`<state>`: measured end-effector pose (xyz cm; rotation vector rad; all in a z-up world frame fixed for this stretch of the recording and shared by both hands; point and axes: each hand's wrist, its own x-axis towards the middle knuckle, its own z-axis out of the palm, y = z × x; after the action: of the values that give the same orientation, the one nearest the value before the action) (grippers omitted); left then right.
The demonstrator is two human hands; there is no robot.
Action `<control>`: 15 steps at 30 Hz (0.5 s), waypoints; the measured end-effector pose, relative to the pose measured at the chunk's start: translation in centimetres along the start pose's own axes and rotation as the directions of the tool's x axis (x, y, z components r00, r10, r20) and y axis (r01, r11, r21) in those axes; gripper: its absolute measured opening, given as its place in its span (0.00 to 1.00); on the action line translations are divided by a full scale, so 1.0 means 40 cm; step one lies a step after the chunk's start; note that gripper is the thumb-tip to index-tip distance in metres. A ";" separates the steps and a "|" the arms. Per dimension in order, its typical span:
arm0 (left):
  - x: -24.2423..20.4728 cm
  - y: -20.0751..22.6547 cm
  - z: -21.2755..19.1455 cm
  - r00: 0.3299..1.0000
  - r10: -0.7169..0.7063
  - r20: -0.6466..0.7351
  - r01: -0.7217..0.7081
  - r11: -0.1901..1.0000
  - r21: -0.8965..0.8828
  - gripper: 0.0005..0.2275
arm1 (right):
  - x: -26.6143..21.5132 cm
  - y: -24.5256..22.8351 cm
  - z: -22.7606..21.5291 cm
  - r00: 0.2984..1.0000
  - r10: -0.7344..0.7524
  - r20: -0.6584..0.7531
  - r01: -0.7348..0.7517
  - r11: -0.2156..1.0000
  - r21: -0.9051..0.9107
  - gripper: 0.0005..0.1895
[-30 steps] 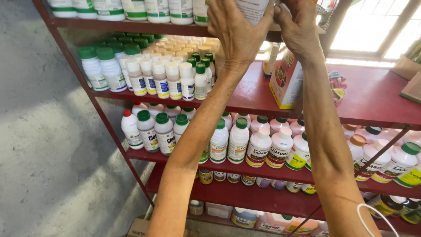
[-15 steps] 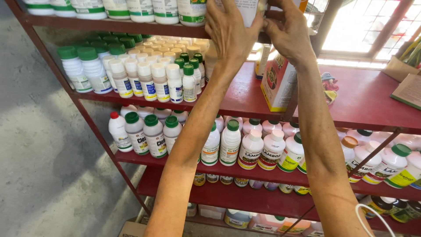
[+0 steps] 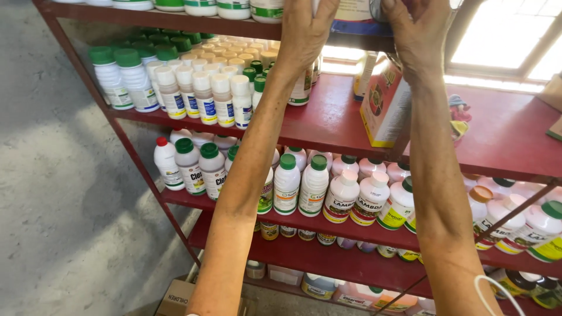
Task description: The recorder is organizing various agricultural chemicals, including bottles and boxes, on shelves.
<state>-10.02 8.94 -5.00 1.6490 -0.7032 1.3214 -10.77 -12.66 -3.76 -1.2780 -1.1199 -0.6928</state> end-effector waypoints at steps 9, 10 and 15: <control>-0.063 0.103 0.017 0.941 0.253 -0.222 -0.075 0.801 0.594 0.17 | -0.006 0.013 -0.026 1.000 -0.011 -0.018 -0.003 0.766 -0.643 0.23; -0.051 0.066 0.022 0.944 0.244 -0.222 -0.068 0.802 0.594 0.17 | 0.000 -0.003 -0.009 1.000 -0.002 -0.016 -0.009 0.766 -0.643 0.23; -0.011 -0.068 0.049 0.984 0.114 -0.134 0.023 0.670 0.742 0.04 | 0.025 -0.036 0.046 0.994 -0.086 0.072 0.110 0.630 -0.769 0.16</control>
<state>-6.95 8.36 -6.27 2.1093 -0.0611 1.9223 -12.21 -11.02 -2.45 -1.9656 -0.9291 -1.3409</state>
